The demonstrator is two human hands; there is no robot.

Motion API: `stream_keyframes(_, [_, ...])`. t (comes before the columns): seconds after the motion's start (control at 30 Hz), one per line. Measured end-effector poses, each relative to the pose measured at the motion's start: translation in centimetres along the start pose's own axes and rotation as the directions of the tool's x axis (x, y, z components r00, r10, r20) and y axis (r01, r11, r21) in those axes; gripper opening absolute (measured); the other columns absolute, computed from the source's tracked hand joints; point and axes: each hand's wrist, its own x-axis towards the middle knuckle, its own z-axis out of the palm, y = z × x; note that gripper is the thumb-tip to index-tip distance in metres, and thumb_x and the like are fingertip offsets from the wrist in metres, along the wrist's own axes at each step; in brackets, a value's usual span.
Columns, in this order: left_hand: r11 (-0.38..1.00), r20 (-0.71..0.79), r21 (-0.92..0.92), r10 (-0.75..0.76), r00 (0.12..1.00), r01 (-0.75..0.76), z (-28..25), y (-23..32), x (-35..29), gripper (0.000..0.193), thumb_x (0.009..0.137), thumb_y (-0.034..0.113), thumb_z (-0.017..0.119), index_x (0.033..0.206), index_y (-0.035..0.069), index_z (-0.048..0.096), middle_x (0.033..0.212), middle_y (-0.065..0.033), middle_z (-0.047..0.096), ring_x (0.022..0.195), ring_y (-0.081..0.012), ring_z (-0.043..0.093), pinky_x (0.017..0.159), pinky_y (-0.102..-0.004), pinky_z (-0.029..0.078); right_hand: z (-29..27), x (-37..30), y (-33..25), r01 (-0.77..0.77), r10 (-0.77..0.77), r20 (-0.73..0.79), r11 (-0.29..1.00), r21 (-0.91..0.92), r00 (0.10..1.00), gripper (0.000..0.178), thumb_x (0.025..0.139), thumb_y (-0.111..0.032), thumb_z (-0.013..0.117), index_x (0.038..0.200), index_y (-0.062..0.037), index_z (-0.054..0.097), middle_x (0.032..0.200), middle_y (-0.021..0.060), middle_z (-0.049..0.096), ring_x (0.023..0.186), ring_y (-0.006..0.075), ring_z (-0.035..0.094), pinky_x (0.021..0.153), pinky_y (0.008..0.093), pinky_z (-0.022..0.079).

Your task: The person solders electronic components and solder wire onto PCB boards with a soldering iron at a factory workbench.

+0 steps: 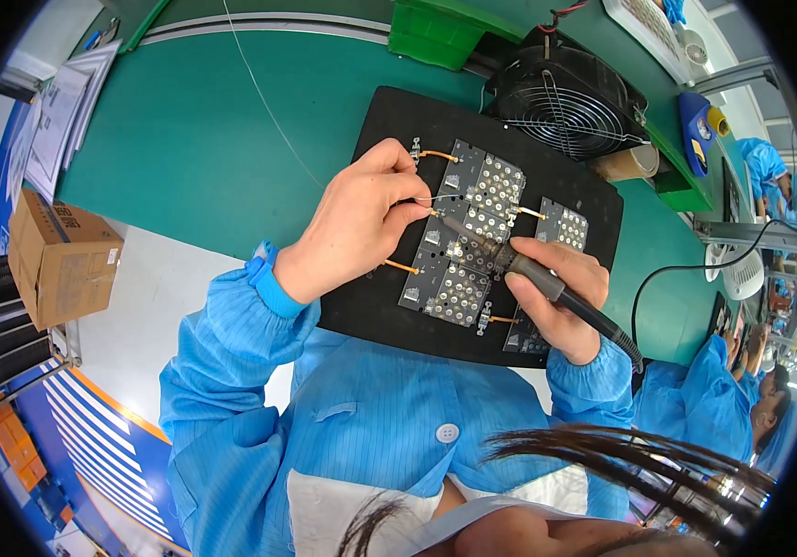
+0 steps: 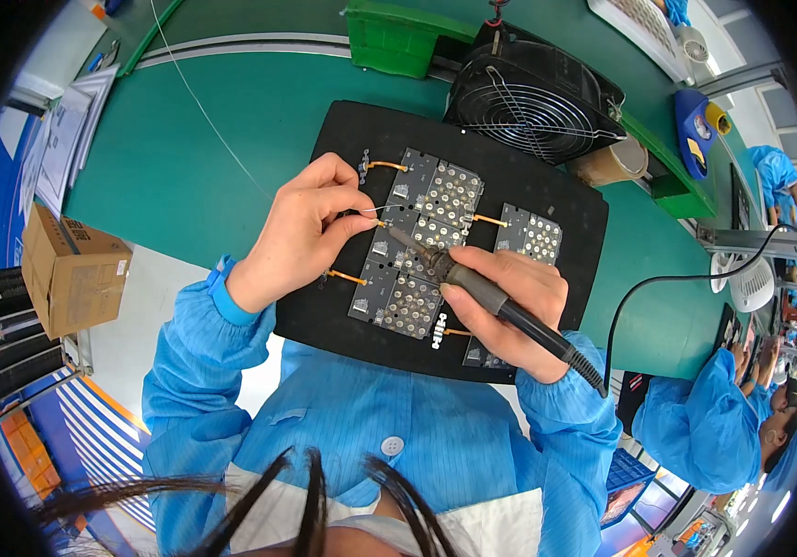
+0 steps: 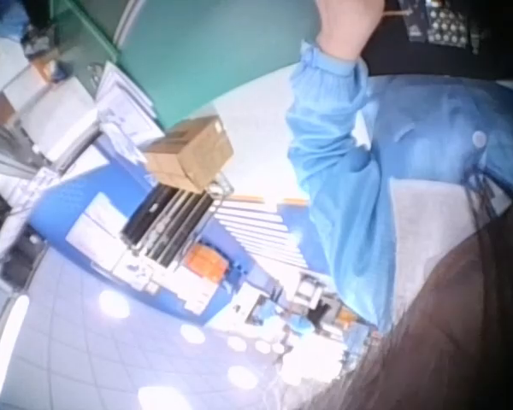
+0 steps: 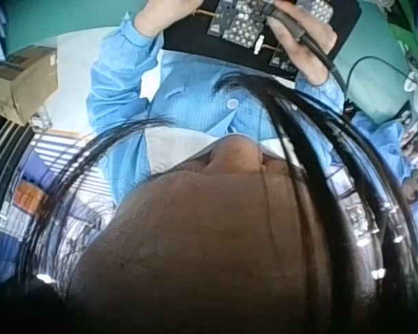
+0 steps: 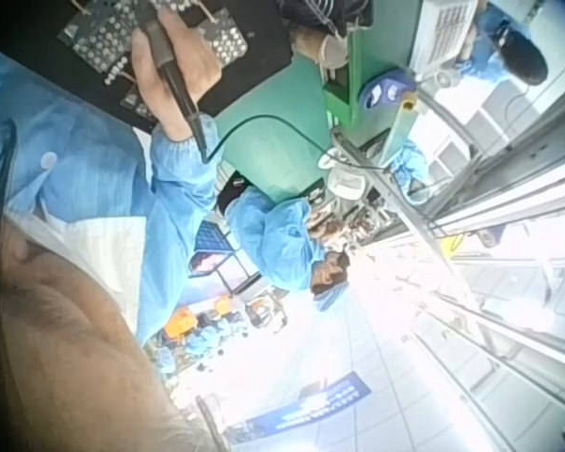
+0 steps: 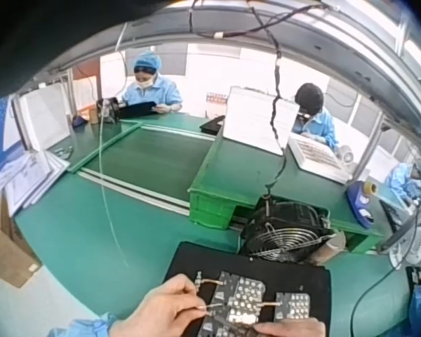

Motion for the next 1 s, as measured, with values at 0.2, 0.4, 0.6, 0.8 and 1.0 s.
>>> stream_keyframes(0.2, [1.0, -0.025, -0.005, 0.004, 1.0, -0.005, 0.25, -0.16, -0.11, 0.009, 0.077, -0.002, 0.071, 0.084, -0.001, 0.066, 0.086, -0.0074, 0.05, 0.067, -0.0175, 0.052, 0.057, -0.0298, 0.042, 0.05, -0.05, 0.26, 0.008, -0.008, -0.009, 1.0, 0.001, 1.0, 0.031, 0.073, -0.011, 0.077, 0.1, 0.0024, 0.068, 0.071, 0.0126, 0.067, 0.057, 0.0205, 0.065, 0.051, 0.0277, 0.05])
stream_keyframes(0.4, [1.0, -0.023, -0.01, 0.005, 1.0, -0.005, 0.2, -0.04, -0.07, 0.009, 0.077, -0.002, 0.071, 0.085, -0.002, 0.066, 0.086, -0.0069, 0.049, 0.067, -0.0168, 0.052, 0.056, -0.0293, 0.041, -0.01, -0.08, 0.19, -0.019, 0.019, 0.002, 1.0, 0.006, 1.0, 0.031, 0.074, -0.011, 0.076, 0.1, 0.0019, 0.068, 0.072, 0.0126, 0.068, 0.058, 0.0204, 0.066, 0.052, 0.0277, 0.05])
stream_keyframes(0.6, [1.0, -0.028, -0.012, -0.002, 1.0, 0.001, 0.22, 0.0, -0.13, 0.008, 0.077, -0.002, 0.07, 0.084, -0.001, 0.067, 0.086, -0.0067, 0.049, 0.066, -0.0161, 0.051, 0.055, -0.0289, 0.041, -0.15, -0.03, 0.13, -0.032, 0.032, 0.011, 0.999, 0.015, 0.999, 0.031, 0.074, -0.012, 0.077, 0.1, 0.0016, 0.068, 0.073, 0.0127, 0.068, 0.059, 0.0207, 0.067, 0.053, 0.028, 0.051])
stream_keyframes(0.8, [1.0, -0.026, -0.016, 0.001, 1.0, -0.002, 0.14, 0.03, -0.13, 0.008, 0.077, -0.002, 0.071, 0.084, -0.001, 0.066, 0.086, -0.0066, 0.049, 0.066, -0.0161, 0.051, 0.055, -0.0289, 0.041, -0.03, -0.09, 0.2, -0.027, 0.027, 0.004, 0.999, 0.018, 1.0, 0.031, 0.074, -0.012, 0.077, 0.1, 0.0014, 0.068, 0.073, 0.0125, 0.068, 0.059, 0.0209, 0.067, 0.053, 0.0282, 0.051])
stream_keyframes(1.0, [1.0, -0.025, -0.011, 0.011, 1.0, -0.011, 0.1, -0.11, -0.21, 0.009, 0.077, -0.002, 0.071, 0.084, -0.001, 0.066, 0.087, -0.0066, 0.049, 0.066, -0.016, 0.051, 0.054, -0.0287, 0.04, -0.42, 0.03, -0.28, -0.033, 0.033, 0.028, 0.999, 0.014, 0.999, 0.031, 0.074, -0.012, 0.076, 0.1, 0.0021, 0.067, 0.073, 0.0133, 0.068, 0.059, 0.022, 0.067, 0.054, 0.0286, 0.051])
